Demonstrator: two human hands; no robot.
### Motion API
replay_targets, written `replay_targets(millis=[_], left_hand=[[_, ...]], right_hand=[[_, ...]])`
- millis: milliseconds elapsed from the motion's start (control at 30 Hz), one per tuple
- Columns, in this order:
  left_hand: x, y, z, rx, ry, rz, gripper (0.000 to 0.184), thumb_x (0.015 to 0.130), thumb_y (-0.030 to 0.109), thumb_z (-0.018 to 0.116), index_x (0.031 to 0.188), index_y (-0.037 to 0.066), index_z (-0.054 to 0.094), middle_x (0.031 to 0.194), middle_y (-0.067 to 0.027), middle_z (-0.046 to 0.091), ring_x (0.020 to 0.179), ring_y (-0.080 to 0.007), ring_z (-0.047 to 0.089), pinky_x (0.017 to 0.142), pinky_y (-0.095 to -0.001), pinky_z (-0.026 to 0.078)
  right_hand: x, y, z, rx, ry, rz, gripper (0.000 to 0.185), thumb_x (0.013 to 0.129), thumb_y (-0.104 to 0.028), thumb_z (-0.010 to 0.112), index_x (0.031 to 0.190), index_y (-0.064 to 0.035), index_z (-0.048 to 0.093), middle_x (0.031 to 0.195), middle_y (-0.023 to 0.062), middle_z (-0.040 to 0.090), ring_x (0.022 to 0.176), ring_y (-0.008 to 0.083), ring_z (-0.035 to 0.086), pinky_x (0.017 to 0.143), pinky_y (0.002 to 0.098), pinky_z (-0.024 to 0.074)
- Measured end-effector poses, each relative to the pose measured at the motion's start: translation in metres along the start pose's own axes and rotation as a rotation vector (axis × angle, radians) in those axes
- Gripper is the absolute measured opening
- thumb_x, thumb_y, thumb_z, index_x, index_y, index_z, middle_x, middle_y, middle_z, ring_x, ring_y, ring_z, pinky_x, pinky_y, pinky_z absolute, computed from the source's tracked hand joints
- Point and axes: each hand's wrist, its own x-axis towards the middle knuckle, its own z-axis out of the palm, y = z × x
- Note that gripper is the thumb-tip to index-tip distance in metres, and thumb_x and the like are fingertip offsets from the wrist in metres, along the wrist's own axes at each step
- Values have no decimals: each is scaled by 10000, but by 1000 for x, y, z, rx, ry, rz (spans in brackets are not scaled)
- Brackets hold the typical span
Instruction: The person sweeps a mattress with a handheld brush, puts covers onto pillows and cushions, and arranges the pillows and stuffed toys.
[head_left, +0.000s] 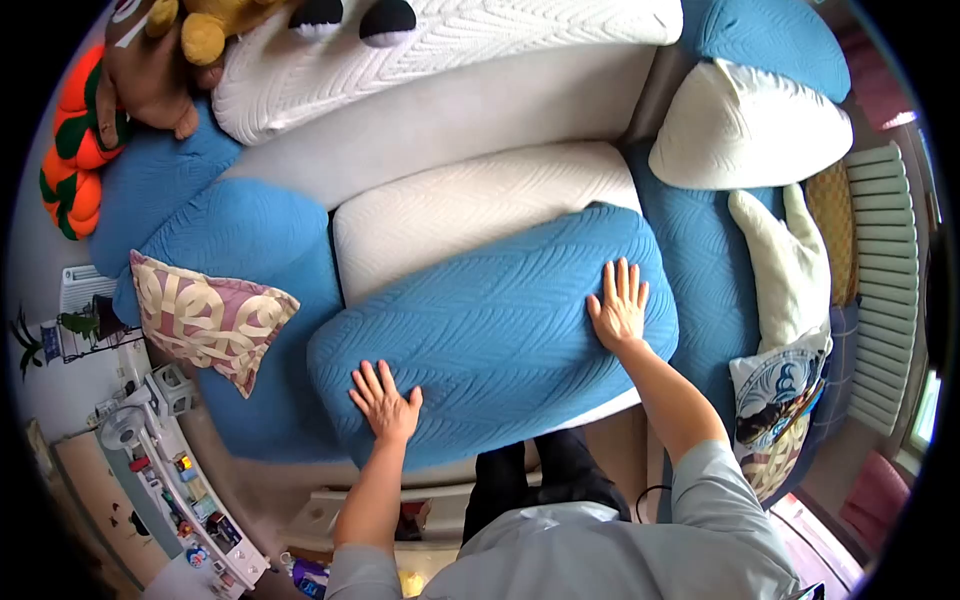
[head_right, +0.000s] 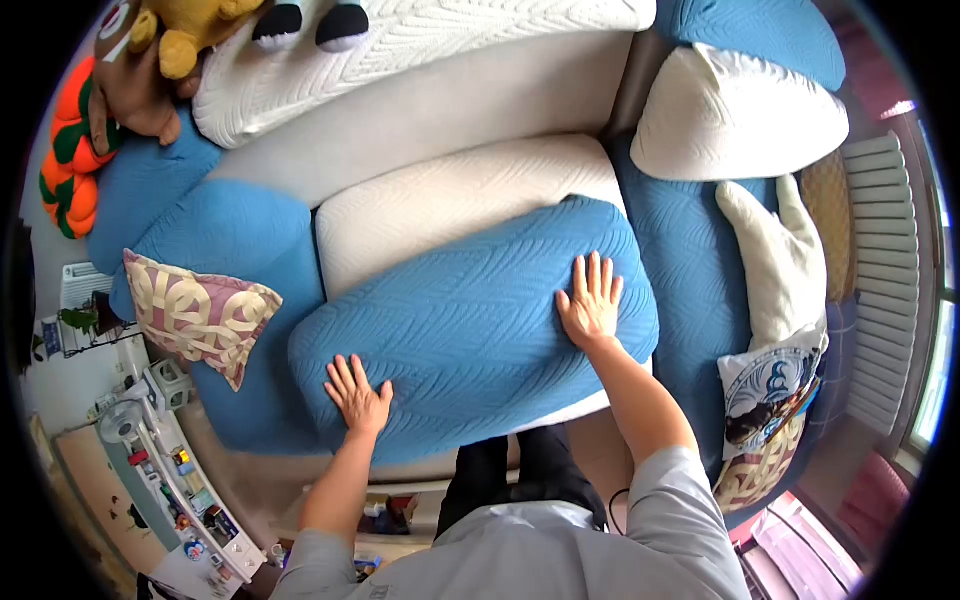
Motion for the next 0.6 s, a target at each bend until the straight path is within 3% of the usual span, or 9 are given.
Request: replay_targets(millis=[33,100,200,333,433,600], left_hand=[[6,6,-1,12,-3,-28,884,874,447,564,1526,26,141,1591,-234,33,1464,-434,-9,1152,-595,7],[8,8,12,-63,101,-3,878,882,476,548,1523,19,157,1590,-241,37,1461,-448,-18,1151,-598,-9],[-8,49,-7,-91,58,202,861,890,454,547,1509,-10,168,1585,-246,80,1463,-445,8,1145,-611,10],[20,65,26,-27,72,159,839,893,458,544,1506,1,198,1580,-247,110,1459,-448,43,1142,-618,29],[46,69,39,35,53,124,834,895,452,540,1503,-8,202,1577,-251,120,1462,-442,34,1144,-606,25],[22,39,24,-22,86,258,859,871,496,569,1495,4,241,1576,-240,134,1455,-448,62,1145,-605,64]], right_hand=[[-1,-18,0,100,5,1,691,856,-311,629,1452,-103,348,1526,177,289,1428,406,200,1144,580,152],[-22,-77,-18,252,-93,-254,697,822,-339,661,1427,-131,384,1505,183,314,1405,437,232,1116,610,203],[-53,-141,-10,286,-284,-378,720,833,-426,637,1462,-176,390,1556,107,277,1442,349,217,1158,551,168],[-31,-138,32,275,-276,-384,700,834,-448,615,1453,-193,410,1550,85,303,1449,326,209,1167,535,160],[-22,-143,67,330,-281,-363,701,866,-449,576,1483,-201,356,1582,71,241,1475,294,153,1183,499,143],[-37,-115,17,338,-252,-394,709,867,-432,602,1482,-179,356,1571,71,264,1466,308,171,1188,476,144]])
